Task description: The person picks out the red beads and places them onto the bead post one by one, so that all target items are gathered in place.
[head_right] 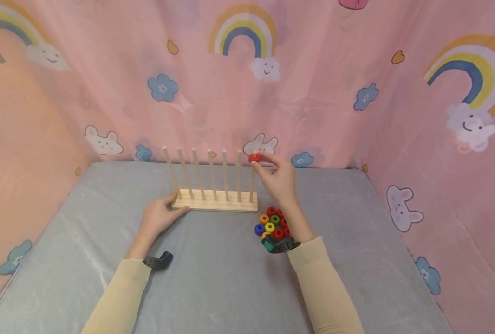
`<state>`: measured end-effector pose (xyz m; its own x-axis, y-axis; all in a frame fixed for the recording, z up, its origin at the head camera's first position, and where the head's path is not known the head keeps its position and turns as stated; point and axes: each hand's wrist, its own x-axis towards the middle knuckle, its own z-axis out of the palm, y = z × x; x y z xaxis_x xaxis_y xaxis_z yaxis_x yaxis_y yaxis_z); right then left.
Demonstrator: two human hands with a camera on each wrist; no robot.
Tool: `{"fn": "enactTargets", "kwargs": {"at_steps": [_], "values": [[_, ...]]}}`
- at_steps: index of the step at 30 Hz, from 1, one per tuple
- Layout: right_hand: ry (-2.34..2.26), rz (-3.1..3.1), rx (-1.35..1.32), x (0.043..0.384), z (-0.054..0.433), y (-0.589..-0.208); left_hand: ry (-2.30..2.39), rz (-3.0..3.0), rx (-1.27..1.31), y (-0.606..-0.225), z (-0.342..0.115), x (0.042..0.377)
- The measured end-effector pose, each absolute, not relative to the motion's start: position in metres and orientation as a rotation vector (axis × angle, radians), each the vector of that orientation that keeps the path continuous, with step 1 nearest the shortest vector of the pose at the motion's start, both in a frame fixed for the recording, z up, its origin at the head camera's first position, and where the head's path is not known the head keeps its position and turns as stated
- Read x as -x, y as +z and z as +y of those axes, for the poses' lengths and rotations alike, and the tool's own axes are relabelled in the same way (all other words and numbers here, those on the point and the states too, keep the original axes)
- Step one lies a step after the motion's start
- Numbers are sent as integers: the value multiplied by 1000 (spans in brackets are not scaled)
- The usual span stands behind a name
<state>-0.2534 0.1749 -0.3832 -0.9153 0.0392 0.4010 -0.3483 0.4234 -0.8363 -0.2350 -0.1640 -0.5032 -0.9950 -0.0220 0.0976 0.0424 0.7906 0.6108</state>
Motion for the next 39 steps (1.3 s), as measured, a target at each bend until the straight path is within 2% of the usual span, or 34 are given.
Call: {"fn": "enactTargets", "kwargs": {"at_steps": [15, 39], "values": [[1660, -2396, -179, 236, 190, -391, -975, -2887, 21, -504, -164, 235], [1582, -2544, 74, 185, 258, -452, -988, -2877, 27, -505, -166, 236]]}}
